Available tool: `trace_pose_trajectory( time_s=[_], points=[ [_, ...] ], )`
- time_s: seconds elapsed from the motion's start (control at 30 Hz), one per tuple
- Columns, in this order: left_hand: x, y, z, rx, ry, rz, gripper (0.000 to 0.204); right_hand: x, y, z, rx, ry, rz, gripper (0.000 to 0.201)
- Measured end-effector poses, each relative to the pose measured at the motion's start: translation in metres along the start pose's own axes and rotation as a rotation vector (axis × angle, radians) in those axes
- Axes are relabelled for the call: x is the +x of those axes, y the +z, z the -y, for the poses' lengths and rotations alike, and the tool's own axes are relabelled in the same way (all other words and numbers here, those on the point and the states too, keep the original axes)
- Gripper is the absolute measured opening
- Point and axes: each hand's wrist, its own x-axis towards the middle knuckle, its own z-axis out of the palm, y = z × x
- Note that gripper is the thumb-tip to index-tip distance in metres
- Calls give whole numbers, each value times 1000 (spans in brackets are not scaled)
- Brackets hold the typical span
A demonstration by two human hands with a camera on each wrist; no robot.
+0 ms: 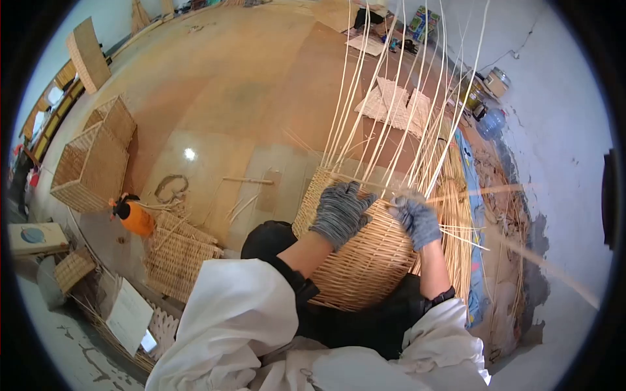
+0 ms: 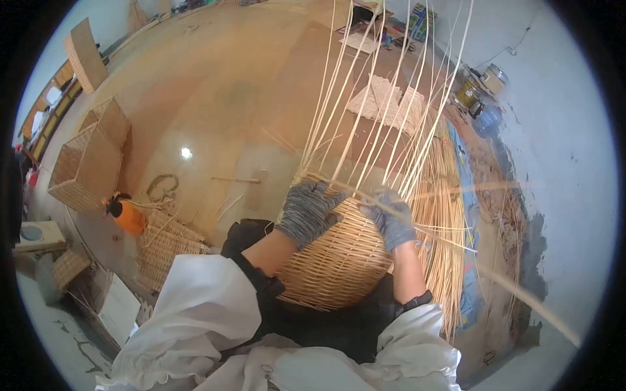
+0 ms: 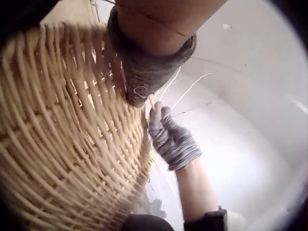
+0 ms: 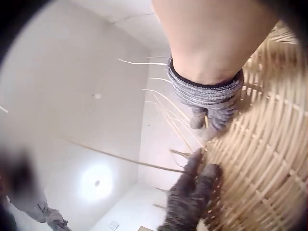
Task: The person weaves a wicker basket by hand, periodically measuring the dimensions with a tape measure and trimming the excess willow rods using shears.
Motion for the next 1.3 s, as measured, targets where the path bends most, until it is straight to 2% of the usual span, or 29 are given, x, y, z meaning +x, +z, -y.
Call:
trace_pose_trajectory(
  time_s=[0.07, 0.1, 0.2, 0.23, 0.3, 0.33, 0.37, 0.4, 0.47, 0.5, 0.53, 0.57, 0.6, 0.63, 0.73, 0.77, 0.83, 0.87, 0.9, 0.93, 0.97, 1.0, 1.03, 1.1, 1.13, 1.17, 1.2, 1.3],
  points=[
    [6, 17, -13, -13, -85, 0, 53, 46, -4, 24, -994, -274, 45, 26],
    [8, 21, -23, 10, -126, -27, 55, 74, 4, 16, -1199, -755, -63, 12],
    [19, 22, -38, -6, -230, 55, 55, 79, 32, 31, -741, -564, -159, 10],
    [16, 31, -35, -70, -224, -77, 54, 78, 39, 41, -594, -508, -196, 11],
    [6, 44, -23, -56, -205, -186, 54, 56, 14, 41, -358, -484, -258, 14],
    [4, 51, -26, -63, -196, -242, 54, 24, -22, 31, -266, -522, -282, 26],
    [17, 50, -35, -384, -397, -155, 54, 8, -59, 7, -202, -507, -190, 19],
    [25, 50, -43, -287, -186, -231, 55, 4, -87, -10, -132, -489, -91, 12],
    [27, 56, -60, -76, 224, -351, 57, 10, -106, 2, -378, -467, -145, 20],
    [36, 71, -73, -40, 134, -85, 59, 17, -100, 11, -697, -592, -175, 28],
    [41, 66, -82, -42, 85, 29, 61, 25, -94, 20, -1005, -727, -248, 36],
    [45, 53, -91, -38, 37, 139, 64, 38, -69, 34, -1525, -986, -309, 48],
    [48, 46, -98, -33, -14, 246, 67, 48, -52, 43, -1523, -836, -256, 66],
    [50, 48, -100, -41, -25, 259, 65, 63, -49, 39, -1339, -624, -225, 69],
    [44, 50, -97, -11, -3, 136, 51, 42, -78, 50, -566, -494, -321, 56],
    [45, 42, -93, -48, -3, 198, 47, 24, -129, 40, -254, -374, -243, 49],
    [44, 47, -86, -76, 10, 187, 47, -6, -186, 7, -93, -127, -355, 40],
    [41, 49, -85, -90, 25, 186, 47, -20, -191, -3, -236, -2, -555, 39],
    [38, 47, -86, -45, 25, 123, 49, -43, -161, 7, -304, -136, -621, 40],
    [26, 38, -85, -124, 72, 16, 49, -66, -121, 26, -371, -273, -679, 42],
    [8, 25, -82, -195, 109, -97, 50, -73, -113, 32, -581, -337, -666, 44],
    [-4, 14, -68, -257, 146, -213, 50, -74, -102, 33, -797, -366, -746, 38],
    [-13, 4, -41, -326, 59, -279, 51, -64, -115, 30, -670, -246, -570, 47],
    [-29, -14, 18, -484, -97, -415, 54, -59, -67, 34, -652, -274, -228, 42],
    [-25, -11, 36, -603, -118, -324, 57, -68, 9, 33, -766, -406, -56, 29],
    [-17, -1, 56, -728, -148, -238, 59, -62, 49, 18, -710, -456, -70, 24],
    [-12, 4, 69, -852, -177, -159, 62, -56, 74, 10, -653, -510, -77, 20],
    [3, -3, 78, -1150, -212, 90, 67, -30, 90, 0, -900, -637, 83, 15]
  ],
)
